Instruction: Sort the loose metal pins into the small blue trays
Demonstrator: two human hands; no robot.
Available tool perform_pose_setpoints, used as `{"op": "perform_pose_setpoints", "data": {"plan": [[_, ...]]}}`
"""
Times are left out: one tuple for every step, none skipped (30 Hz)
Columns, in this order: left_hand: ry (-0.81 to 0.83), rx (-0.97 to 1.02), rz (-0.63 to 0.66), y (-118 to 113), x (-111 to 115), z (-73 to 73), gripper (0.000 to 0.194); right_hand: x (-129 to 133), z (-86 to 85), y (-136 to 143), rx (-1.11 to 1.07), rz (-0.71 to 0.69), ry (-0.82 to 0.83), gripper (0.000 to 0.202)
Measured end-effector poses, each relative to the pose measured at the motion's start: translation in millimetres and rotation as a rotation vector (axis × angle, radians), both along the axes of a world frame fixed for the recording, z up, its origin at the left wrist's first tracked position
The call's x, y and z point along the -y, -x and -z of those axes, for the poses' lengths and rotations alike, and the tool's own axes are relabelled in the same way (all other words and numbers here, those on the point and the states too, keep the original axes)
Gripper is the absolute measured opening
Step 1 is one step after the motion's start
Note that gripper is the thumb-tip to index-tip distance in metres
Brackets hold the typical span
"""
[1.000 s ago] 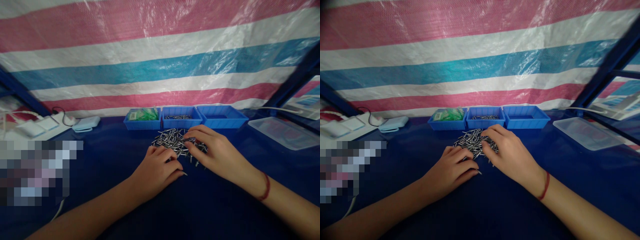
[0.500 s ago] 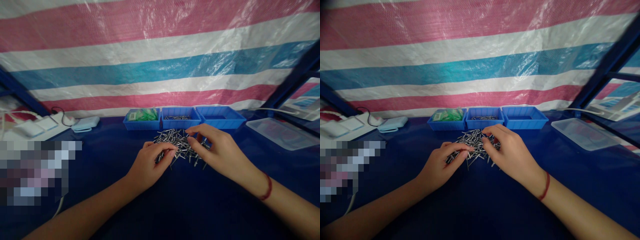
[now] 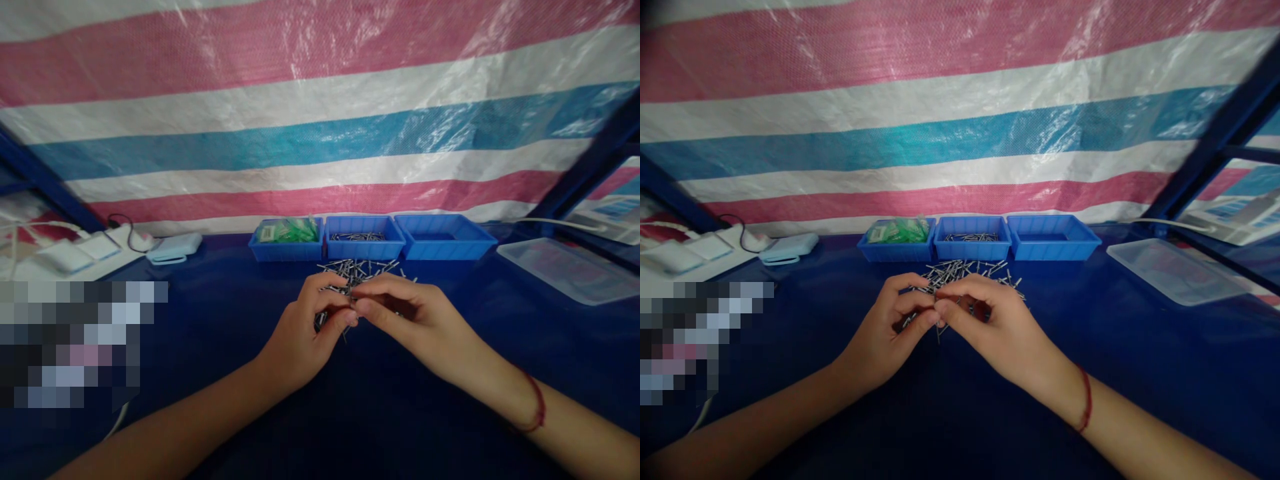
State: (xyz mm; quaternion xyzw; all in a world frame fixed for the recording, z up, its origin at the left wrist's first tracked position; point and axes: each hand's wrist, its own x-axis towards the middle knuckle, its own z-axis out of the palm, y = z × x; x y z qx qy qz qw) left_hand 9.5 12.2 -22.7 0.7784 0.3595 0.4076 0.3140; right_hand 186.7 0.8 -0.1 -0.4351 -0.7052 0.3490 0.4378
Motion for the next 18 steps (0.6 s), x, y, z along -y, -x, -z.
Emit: {"op": "perform_pose_setpoints", "data": {"plan": [[0.012, 0.002, 0.018, 0.2, 0.5, 1.0, 0.02, 0.5, 0.3, 0.9, -0.023, 0.0, 0.006, 0.018], [0.012, 0.001, 0.03, 0.4, 1.0, 1.7, 0.024, 0.8, 0.5, 1.5, -0.045, 0.0, 0.014, 0.017], [0.006, -0.009, 0.037, 0.4, 1.4, 2.2, 0.025, 1.0, 0.5, 2.0, -0.066, -0.003, 0.025, 0.016], [-0.002, -0.021, 0.04, 0.4, 1.7, 2.3, 0.026, 1.1, 0.5, 2.3, -0.085, -0.01, 0.036, 0.015], [-0.009, -0.031, 0.042, 0.2, 2.0, 2.1, 0.027, 1.2, 0.3, 2.6, -0.102, -0.02, 0.046, 0.013], [-0.013, -0.036, 0.043, -0.1, 2.3, 1.7, 0.029, 1.3, 0.1, 2.7, -0.115, -0.03, 0.053, 0.012], [-0.015, -0.035, 0.045, -0.5, 2.5, 1.2, 0.033, 1.4, 0.0, 2.7, -0.123, -0.036, 0.055, 0.011], [-0.014, -0.029, 0.045, -0.9, 2.5, 0.6, 0.038, 1.6, -0.1, 2.7, -0.129, -0.039, 0.053, 0.01], [-0.012, -0.022, 0.044, -1.3, 2.5, -0.1, 0.042, 1.8, -0.1, 2.7, -0.13, -0.038, 0.047, 0.01], [-0.014, -0.012, 0.037, -1.6, 2.3, -0.7, 0.045, 2.1, 0.0, 2.6, -0.129, -0.034, 0.04, 0.01], [-0.017, -0.005, 0.027, -1.8, 2.0, -1.3, 0.046, 2.4, 0.1, 2.6, -0.123, -0.03, 0.03, 0.01], [-0.021, 0.002, 0.014, -2.0, 1.6, -1.8, 0.047, 2.6, 0.3, 2.5, -0.114, -0.027, 0.019, 0.01], [-0.024, 0.008, 0.0, -2.0, 1.1, -2.4, 0.046, 2.8, 0.4, 2.4, -0.102, -0.023, 0.004, 0.01], [-0.026, 0.008, -0.012, -2.0, 0.6, -3.1, 0.044, 3.0, 0.5, 2.2, -0.086, -0.021, -0.011, 0.01], [-0.029, -0.002, -0.023, -1.9, 0.2, -3.8, 0.039, 3.1, 0.4, 2.0, -0.071, -0.018, -0.027, 0.01], [-0.032, -0.021, -0.031, -1.8, -0.2, -4.6, 0.031, 3.4, 0.3, 1.6, -0.056, -0.015, -0.044, 0.01], [-0.037, -0.046, -0.037, -1.7, -0.4, -5.5, 0.022, 3.7, 0.0, 1.3, -0.042, -0.011, -0.063, 0.009], [-0.046, -0.071, -0.042, -1.6, -0.5, -6.3, 0.013, 4.1, -0.3, 0.9, -0.025, -0.007, -0.087, 0.008]]}}
